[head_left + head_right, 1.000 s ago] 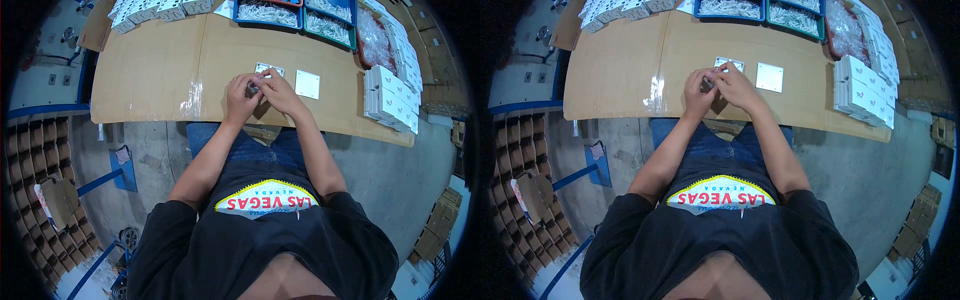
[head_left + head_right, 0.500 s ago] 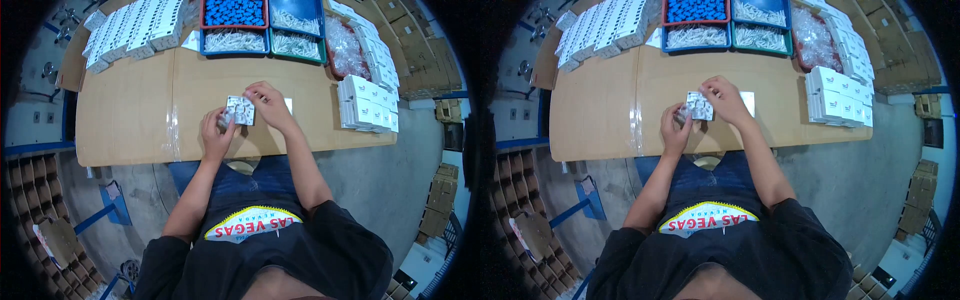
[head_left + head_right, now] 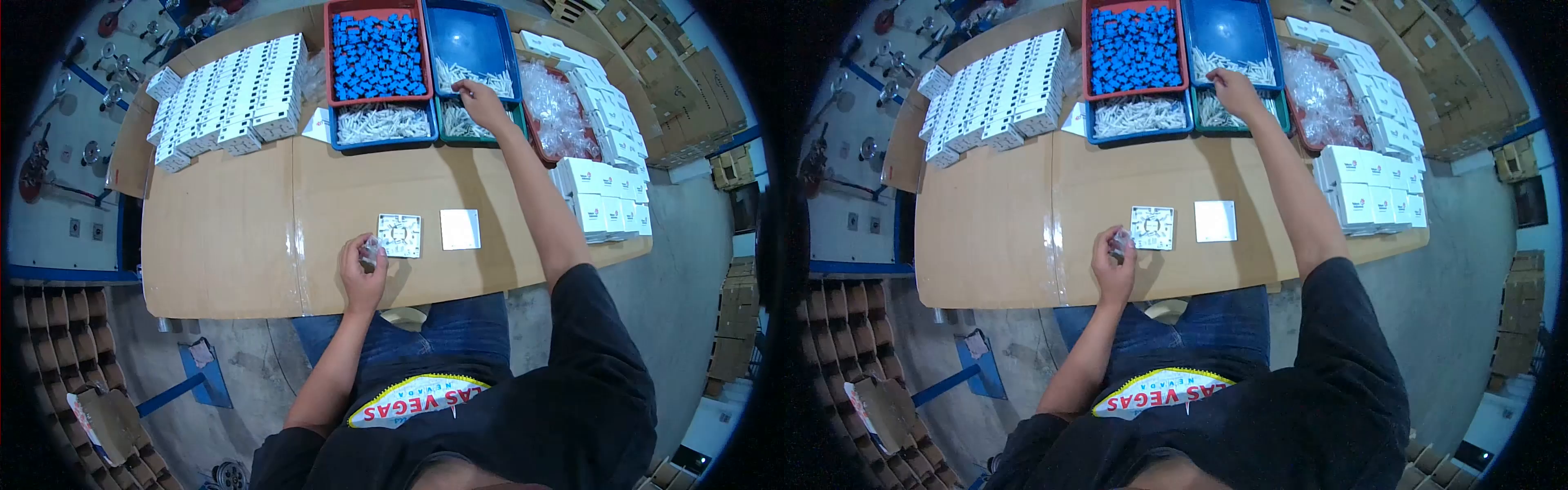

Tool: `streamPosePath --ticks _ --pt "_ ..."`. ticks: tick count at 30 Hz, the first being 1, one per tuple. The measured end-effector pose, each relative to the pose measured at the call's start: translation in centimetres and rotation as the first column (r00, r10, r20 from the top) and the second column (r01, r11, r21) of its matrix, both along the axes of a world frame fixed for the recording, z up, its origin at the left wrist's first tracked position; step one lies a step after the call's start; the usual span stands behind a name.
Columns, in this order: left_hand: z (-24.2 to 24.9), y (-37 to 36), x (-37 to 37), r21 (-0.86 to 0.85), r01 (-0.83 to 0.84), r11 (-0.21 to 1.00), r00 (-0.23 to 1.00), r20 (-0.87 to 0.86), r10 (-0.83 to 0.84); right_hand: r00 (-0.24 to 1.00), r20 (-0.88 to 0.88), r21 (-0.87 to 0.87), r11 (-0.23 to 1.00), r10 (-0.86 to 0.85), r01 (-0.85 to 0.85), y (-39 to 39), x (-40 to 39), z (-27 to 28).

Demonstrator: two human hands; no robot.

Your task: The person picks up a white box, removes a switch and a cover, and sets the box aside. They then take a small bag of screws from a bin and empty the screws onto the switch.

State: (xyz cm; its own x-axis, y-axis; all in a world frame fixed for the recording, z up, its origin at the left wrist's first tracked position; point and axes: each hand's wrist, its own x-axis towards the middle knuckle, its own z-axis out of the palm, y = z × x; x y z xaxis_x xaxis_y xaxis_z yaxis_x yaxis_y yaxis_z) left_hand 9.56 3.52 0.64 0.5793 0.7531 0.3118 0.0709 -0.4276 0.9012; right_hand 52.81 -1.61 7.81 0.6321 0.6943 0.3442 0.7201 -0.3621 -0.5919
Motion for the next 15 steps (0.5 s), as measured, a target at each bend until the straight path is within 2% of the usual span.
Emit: streamPosePath --ticks 1,3,4,7,9,11,12,15 --pt "0.0 0.0 0.0 -0.011 0.000 1.000 1.000 -0.010 0.000 1.000 0.002 0.013 1.000 0.001 -0.001 0.6 1.2 -0.5" --pt "0.1 0.0 0.0 -0.011 -0.003 1.000 1.000 -0.022 0.002 0.995 0.101 -0.161 0.987 0.019 -0.003 1.1 3.7 -1.7" --pt "0.1 0.0 0.1 0.008 -0.009 1.000 1.000 -0.026 0.009 0.986 0.164 -0.167 0.986 0.029 -0.001 1.1 5.3 -2.1" --pt "0.1 0.0 0.1 0.019 -0.006 1.000 0.999 -0.053 0.007 0.987 0.157 -0.130 0.990 -0.038 0.058 0.7 8.0 -1.5" --pt "0.1 -0.1 0.1 0.012 -0.001 1.000 0.998 -0.057 0.002 0.993 0.092 -0.144 0.986 -0.067 0.080 0.1 8.5 -0.9" --pt "0.2 0.0 0.1 0.027 0.006 1.000 0.998 -0.064 -0.005 0.994 0.105 -0.183 0.983 -0.011 0.030 -0.3 8.7 -0.4" --pt "0.3 0.0 0.2 0.040 0.013 0.999 0.997 -0.071 -0.010 0.991 0.130 -0.270 0.963 0.010 0.025 -0.2 8.6 0.0" --pt "0.4 -0.1 0.2 0.048 0.013 0.999 0.997 -0.072 -0.009 0.983 0.176 -0.312 0.944 -0.054 0.108 0.1 7.9 0.1"
